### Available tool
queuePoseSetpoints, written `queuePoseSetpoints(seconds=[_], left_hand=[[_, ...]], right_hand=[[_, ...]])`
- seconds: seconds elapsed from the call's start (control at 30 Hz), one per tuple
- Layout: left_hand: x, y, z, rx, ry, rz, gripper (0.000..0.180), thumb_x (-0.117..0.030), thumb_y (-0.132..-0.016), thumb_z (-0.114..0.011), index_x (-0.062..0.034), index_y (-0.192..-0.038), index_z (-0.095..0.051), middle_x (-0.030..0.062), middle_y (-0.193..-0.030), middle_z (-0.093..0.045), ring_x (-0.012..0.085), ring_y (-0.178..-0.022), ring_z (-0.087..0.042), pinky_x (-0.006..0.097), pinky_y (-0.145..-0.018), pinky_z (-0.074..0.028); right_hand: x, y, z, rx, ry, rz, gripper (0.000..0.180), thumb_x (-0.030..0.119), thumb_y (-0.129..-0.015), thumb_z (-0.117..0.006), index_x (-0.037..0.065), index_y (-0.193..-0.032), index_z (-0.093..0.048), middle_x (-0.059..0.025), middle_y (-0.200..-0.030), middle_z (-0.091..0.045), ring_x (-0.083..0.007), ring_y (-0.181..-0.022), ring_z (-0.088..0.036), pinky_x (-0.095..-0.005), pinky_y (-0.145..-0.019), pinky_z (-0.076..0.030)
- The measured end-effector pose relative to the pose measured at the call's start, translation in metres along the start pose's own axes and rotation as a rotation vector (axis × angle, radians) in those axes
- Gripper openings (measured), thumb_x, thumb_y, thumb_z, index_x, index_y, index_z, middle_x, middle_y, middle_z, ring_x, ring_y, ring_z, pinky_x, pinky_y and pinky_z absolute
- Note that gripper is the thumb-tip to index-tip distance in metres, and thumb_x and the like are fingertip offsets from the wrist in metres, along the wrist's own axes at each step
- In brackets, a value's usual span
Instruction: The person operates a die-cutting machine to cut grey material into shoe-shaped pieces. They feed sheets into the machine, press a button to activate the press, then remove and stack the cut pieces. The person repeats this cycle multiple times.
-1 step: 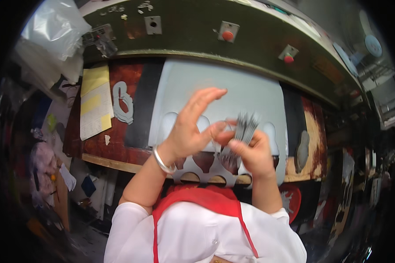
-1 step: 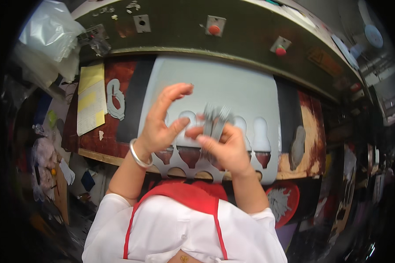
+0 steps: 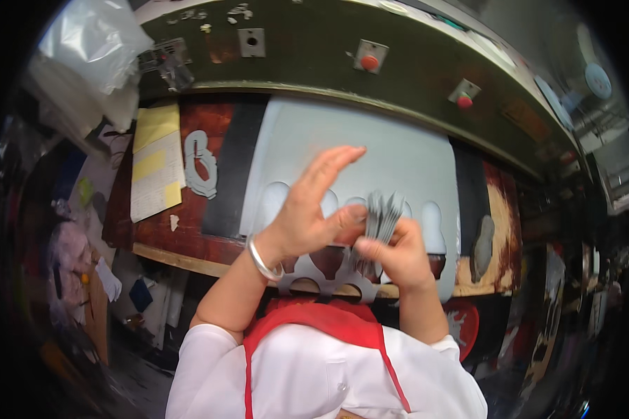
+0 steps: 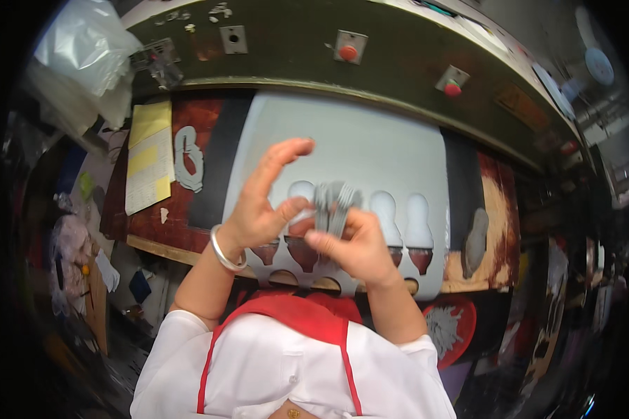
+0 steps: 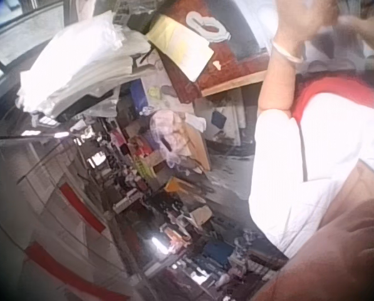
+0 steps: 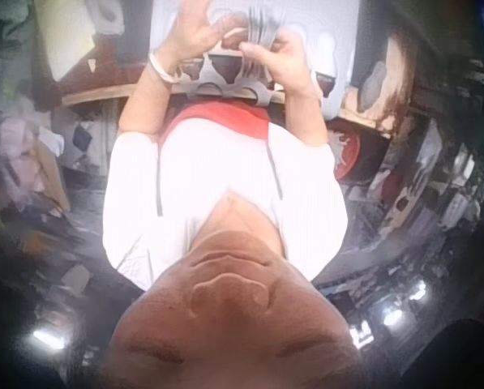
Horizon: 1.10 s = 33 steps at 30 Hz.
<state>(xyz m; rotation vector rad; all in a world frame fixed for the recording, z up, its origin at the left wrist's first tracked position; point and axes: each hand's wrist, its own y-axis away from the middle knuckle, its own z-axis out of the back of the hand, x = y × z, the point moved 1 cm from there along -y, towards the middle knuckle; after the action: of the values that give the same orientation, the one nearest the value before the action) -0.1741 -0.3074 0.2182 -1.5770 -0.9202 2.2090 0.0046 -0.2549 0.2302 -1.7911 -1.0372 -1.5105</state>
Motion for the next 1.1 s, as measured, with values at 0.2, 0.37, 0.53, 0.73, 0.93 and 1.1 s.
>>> queuePoseSetpoints(seconds=[0.2,0.37,0.53,0.73,0.93,1.1], left_hand=[[-0.002,0.024,0.029,0.408,0.237,0.194,0.049,-0.021,-0.084,-0.058,0.0017,-0.126,-0.048,0.0184,-0.132,-0.048,0.0311,-0.127,-0.043,0.040,-0.105,-0.033],[-0.009,0.038,0.068,0.314,0.242,0.312,0.036,-0.012,-0.076,-0.066,0.0000,-0.109,-0.056,0.0185,-0.122,-0.055,0.0296,-0.112,-0.054,0.038,-0.095,-0.042],[-0.030,0.046,0.107,0.116,0.039,0.127,0.038,-0.011,-0.069,-0.078,-0.0037,-0.101,-0.058,0.0115,-0.103,-0.061,0.0261,-0.094,-0.059,0.035,-0.083,-0.046],[-0.026,0.040,0.148,-0.238,-0.242,0.110,0.040,-0.011,-0.073,-0.079,-0.0015,-0.105,-0.057,0.0074,-0.090,-0.062,0.0157,-0.078,-0.061,0.028,-0.069,-0.050],[0.025,0.032,0.193,-0.571,0.451,0.358,0.033,-0.026,-0.092,-0.061,0.0000,-0.109,-0.051,0.0036,-0.082,-0.059,0.0077,-0.067,-0.054,0.022,-0.061,-0.048],[0.068,0.043,0.216,-0.793,0.485,0.540,0.032,-0.033,-0.095,-0.055,-0.0015,-0.098,-0.054,-0.0008,-0.069,-0.046,0.0078,-0.058,-0.046,0.024,-0.055,-0.045]], right_hand=[[-0.021,-0.032,-0.020,0.391,-0.216,-0.092,0.024,0.004,-0.082,-0.066,-0.004,-0.104,-0.062,-0.0121,-0.087,-0.069,-0.0172,-0.084,-0.065,-0.0288,-0.076,-0.052],[-0.040,-0.061,-0.042,0.545,-0.302,-0.147,0.022,0.012,-0.081,-0.069,-0.002,-0.096,-0.065,-0.0104,-0.085,-0.069,-0.0146,-0.080,-0.064,-0.0272,-0.072,-0.051],[-0.032,-0.085,-0.061,0.442,0.196,0.410,0.050,0.010,-0.065,-0.081,-0.003,-0.108,-0.059,-0.0132,-0.102,-0.063,-0.0203,-0.091,-0.061,-0.0298,-0.079,-0.048],[-0.060,-0.127,-0.102,-0.068,0.327,0.451,0.069,0.007,-0.065,-0.076,0.000,-0.126,-0.046,-0.0138,-0.107,-0.057,-0.0263,-0.096,-0.059,-0.0345,-0.085,-0.047],[-0.086,-0.179,-0.098,0.204,0.448,0.208,0.059,0.018,-0.076,-0.076,0.002,-0.125,-0.048,-0.0116,-0.107,-0.061,-0.0174,-0.099,-0.057,-0.0301,-0.087,-0.045],[-0.114,-0.186,-0.111,0.306,0.122,0.009,0.043,0.019,-0.092,-0.058,-0.002,-0.127,-0.045,-0.0079,-0.112,-0.059,-0.0133,-0.103,-0.052,-0.0269,-0.091,-0.041]])
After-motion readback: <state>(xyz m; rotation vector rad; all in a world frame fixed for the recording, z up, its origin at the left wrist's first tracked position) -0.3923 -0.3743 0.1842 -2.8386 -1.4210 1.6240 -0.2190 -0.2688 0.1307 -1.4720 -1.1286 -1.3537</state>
